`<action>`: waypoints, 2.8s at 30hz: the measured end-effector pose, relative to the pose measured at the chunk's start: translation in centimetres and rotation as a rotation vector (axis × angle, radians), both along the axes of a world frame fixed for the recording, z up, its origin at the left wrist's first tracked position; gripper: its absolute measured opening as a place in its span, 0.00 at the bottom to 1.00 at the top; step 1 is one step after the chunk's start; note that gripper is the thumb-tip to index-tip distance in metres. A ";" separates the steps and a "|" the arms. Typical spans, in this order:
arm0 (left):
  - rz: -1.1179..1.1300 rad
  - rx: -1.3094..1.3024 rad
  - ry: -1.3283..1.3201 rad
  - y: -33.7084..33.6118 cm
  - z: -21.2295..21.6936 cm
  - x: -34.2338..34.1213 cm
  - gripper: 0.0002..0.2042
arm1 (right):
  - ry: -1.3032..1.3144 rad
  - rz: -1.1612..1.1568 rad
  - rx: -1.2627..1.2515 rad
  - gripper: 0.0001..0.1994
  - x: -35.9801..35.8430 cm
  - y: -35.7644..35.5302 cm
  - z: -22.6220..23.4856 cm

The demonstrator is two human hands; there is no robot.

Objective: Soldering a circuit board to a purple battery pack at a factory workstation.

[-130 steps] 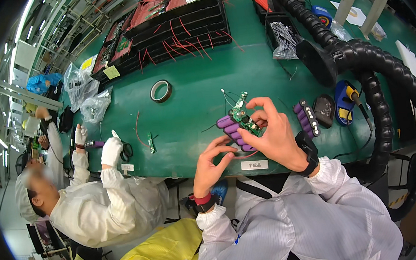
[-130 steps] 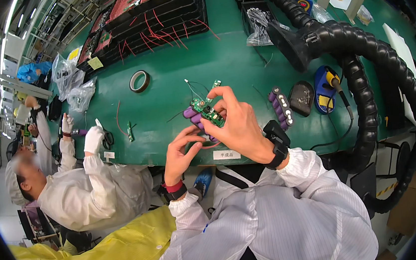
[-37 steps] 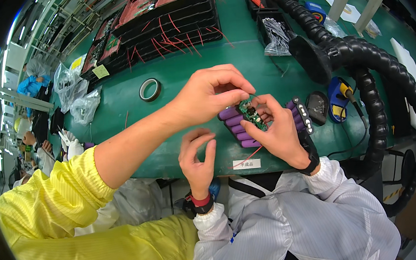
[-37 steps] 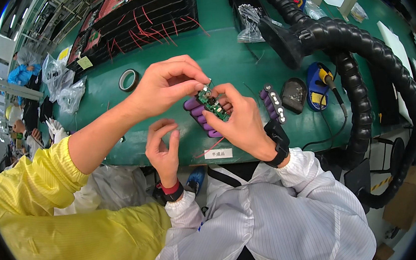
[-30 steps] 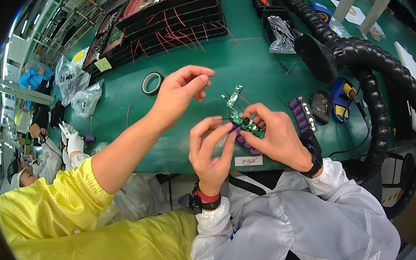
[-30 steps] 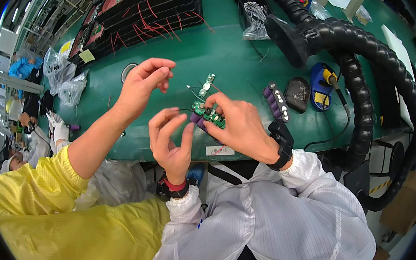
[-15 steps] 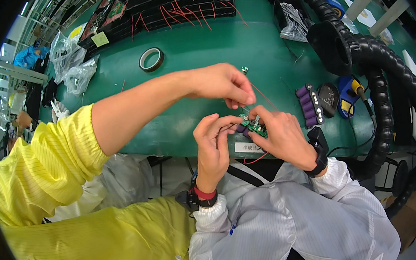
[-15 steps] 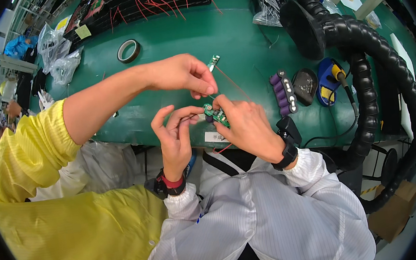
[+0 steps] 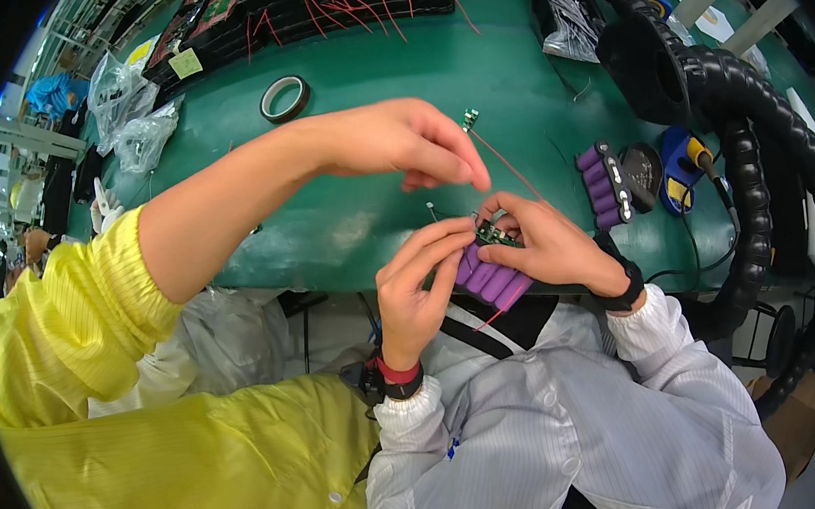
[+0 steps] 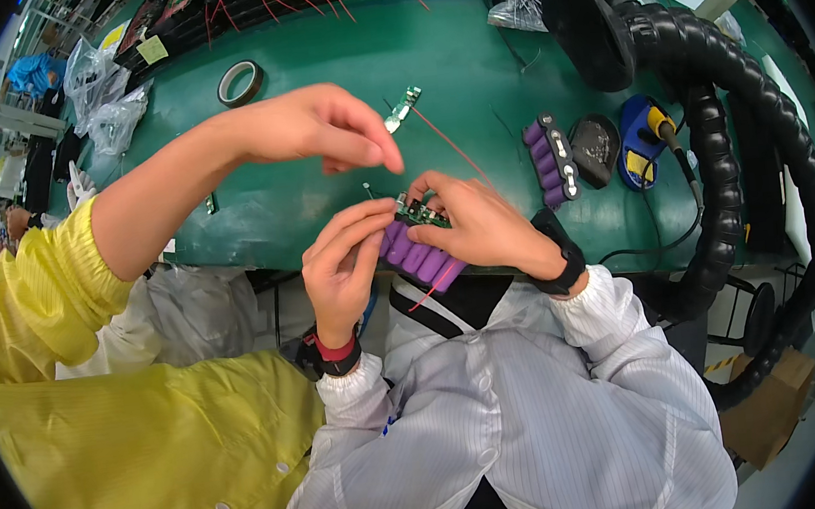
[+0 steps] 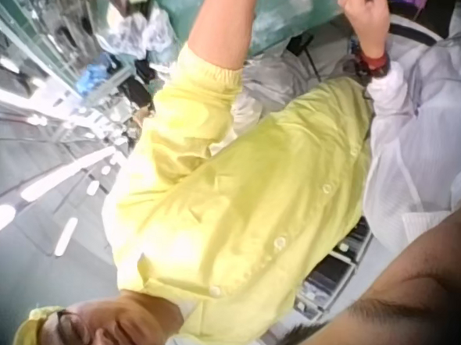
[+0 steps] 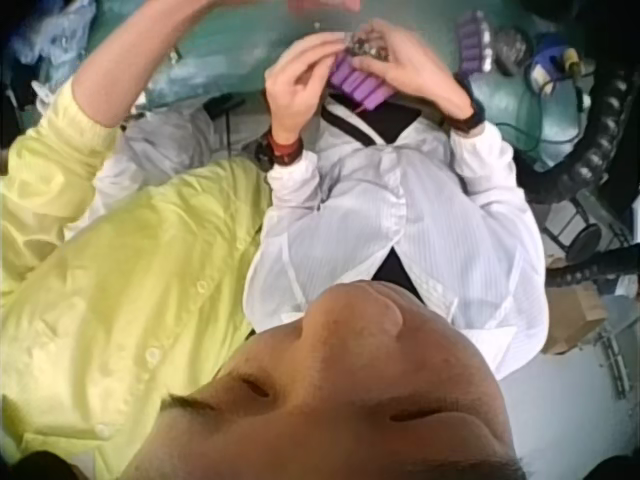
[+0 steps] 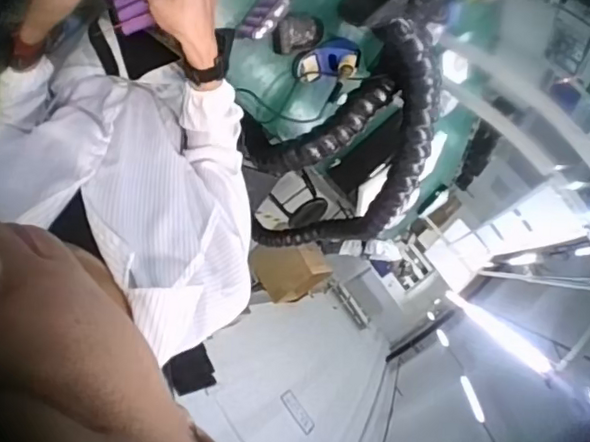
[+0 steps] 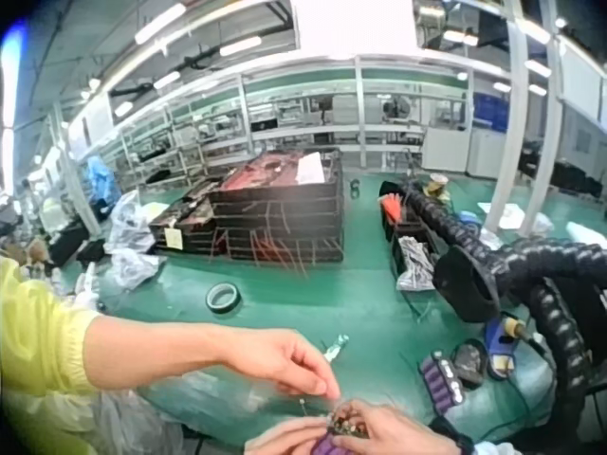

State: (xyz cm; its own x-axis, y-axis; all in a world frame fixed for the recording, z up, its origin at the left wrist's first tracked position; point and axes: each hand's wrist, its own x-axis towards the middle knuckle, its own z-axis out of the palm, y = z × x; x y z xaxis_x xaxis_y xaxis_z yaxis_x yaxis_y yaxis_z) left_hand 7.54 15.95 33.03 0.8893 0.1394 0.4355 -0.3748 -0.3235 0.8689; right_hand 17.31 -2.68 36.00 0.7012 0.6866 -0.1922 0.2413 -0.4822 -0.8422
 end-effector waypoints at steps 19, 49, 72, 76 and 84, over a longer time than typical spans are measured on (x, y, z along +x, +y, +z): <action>0.275 0.287 0.074 -2.4 -3.5 1.8 0.07 | -0.065 -0.150 0.218 0.28 -1.3 -0.8 -5.6; 0.180 0.455 0.190 -5.9 -1.8 1.5 0.07 | -0.303 -0.379 0.278 0.22 -9.1 -3.9 -6.8; 0.068 0.653 0.077 -5.2 -1.6 2.0 0.10 | 0.108 -1.190 1.103 0.19 -4.7 -14.6 -3.4; 0.068 0.643 0.082 -5.3 -1.5 2.0 0.10 | -0.015 -1.238 1.189 0.23 -2.2 -15.8 -3.6; 0.098 0.630 0.049 -5.1 -2.0 1.9 0.08 | -0.208 -1.291 0.980 0.24 3.0 -17.4 -3.4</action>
State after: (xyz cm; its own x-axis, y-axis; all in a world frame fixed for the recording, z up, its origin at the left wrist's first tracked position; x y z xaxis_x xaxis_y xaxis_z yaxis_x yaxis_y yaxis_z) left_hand 9.46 10.89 30.99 0.9063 -0.0485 0.4198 -0.2822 -0.8089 0.5158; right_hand 20.35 -20.10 32.55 0.8306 -0.5470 0.1045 0.2670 0.2265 -0.9367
